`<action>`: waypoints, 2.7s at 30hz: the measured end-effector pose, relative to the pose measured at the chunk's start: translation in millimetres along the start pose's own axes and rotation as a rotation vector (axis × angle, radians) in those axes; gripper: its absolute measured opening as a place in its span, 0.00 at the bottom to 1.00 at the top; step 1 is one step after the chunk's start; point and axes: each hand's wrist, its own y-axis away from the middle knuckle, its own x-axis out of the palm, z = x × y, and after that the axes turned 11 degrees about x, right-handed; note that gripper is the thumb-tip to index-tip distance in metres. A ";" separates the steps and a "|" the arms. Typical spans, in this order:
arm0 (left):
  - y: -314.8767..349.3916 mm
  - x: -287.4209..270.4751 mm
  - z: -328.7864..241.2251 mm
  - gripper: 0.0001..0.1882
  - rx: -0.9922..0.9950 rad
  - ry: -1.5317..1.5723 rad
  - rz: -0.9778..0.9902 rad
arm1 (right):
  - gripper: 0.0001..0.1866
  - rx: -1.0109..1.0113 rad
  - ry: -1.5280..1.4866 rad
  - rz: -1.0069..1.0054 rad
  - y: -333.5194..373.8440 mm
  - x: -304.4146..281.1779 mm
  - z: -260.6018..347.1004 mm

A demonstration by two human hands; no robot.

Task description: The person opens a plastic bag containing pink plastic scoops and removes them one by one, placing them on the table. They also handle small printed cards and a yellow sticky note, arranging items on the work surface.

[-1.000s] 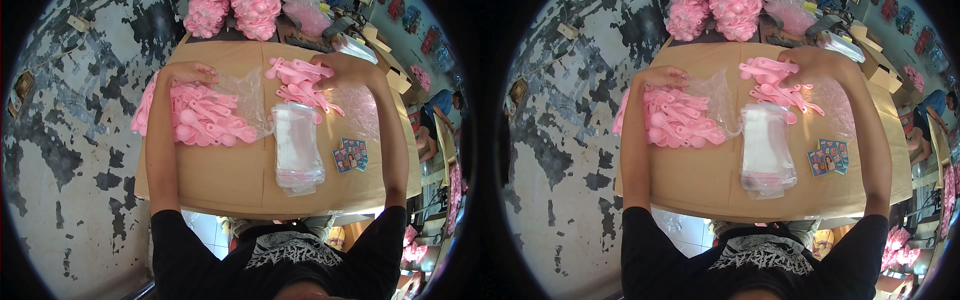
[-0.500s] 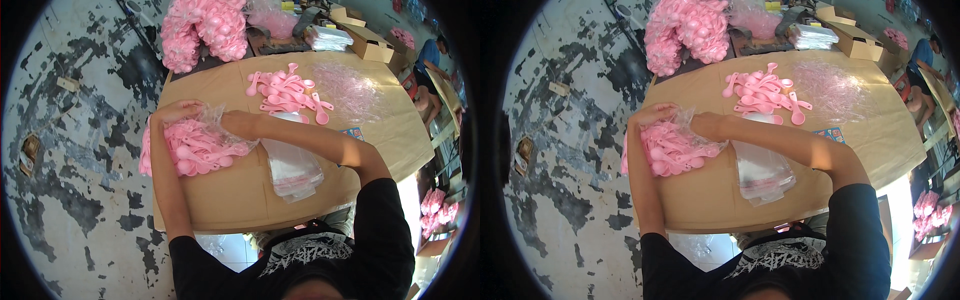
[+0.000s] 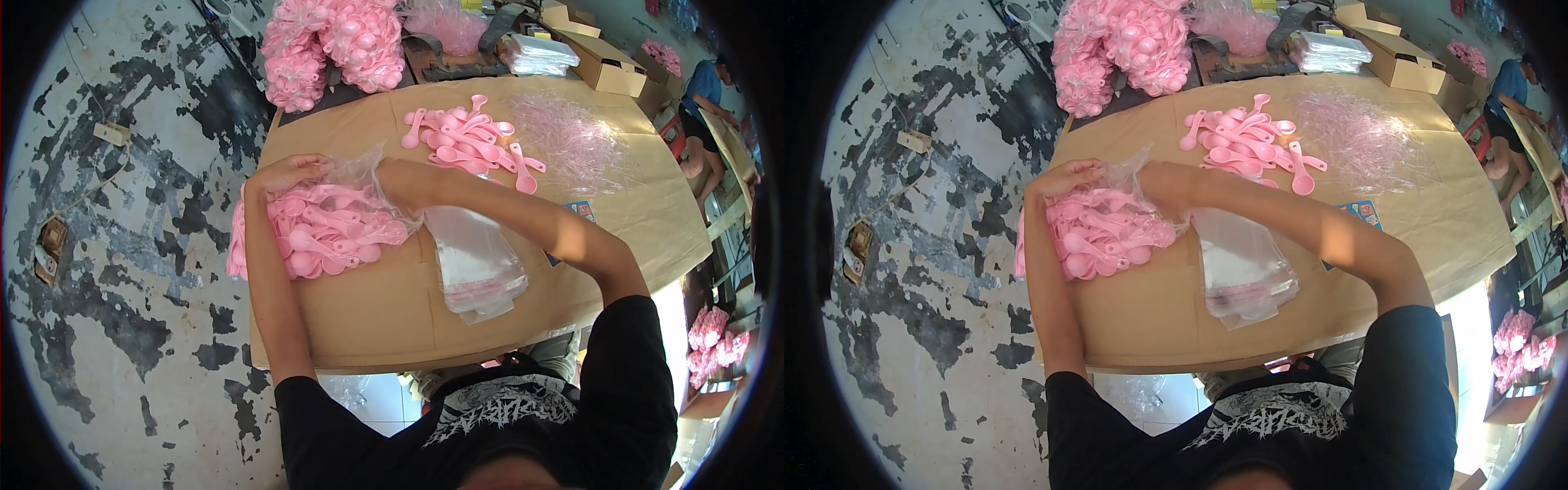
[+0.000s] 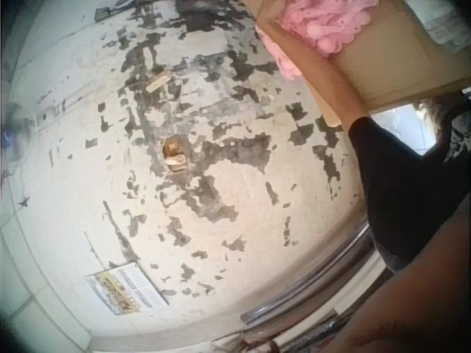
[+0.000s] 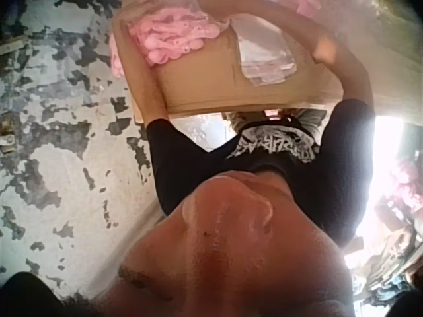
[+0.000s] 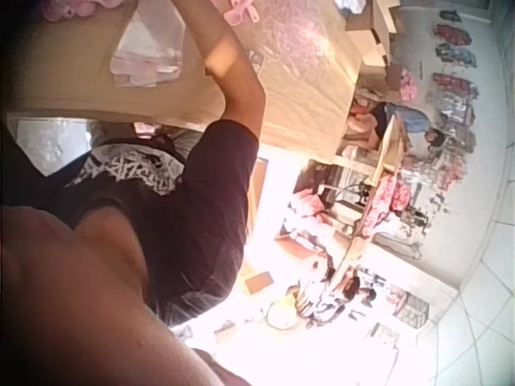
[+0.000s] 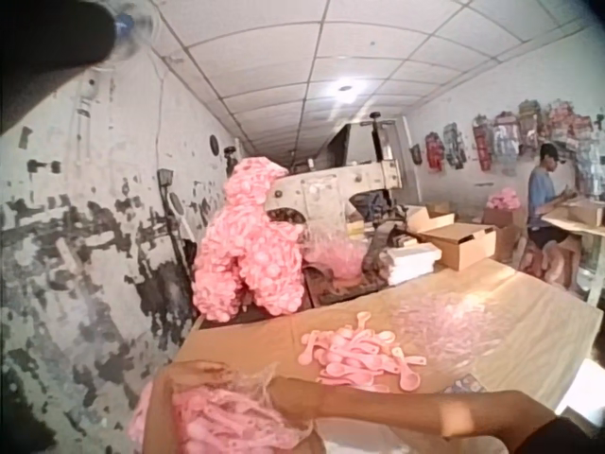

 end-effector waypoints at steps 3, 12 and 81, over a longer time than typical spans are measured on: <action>-2.2 0.6 -11.2 0.17 0.008 -0.044 0.023 | 0.11 -0.116 -0.269 -0.215 30.2 -27.4 -17.3; -10.1 -12.1 7.4 0.20 0.057 -0.045 0.079 | 0.17 0.273 0.121 -0.276 123.6 -120.1 -58.5; -4.6 -11.9 13.1 0.18 0.073 -0.017 0.011 | 0.17 0.264 -0.117 0.201 43.1 -53.7 7.0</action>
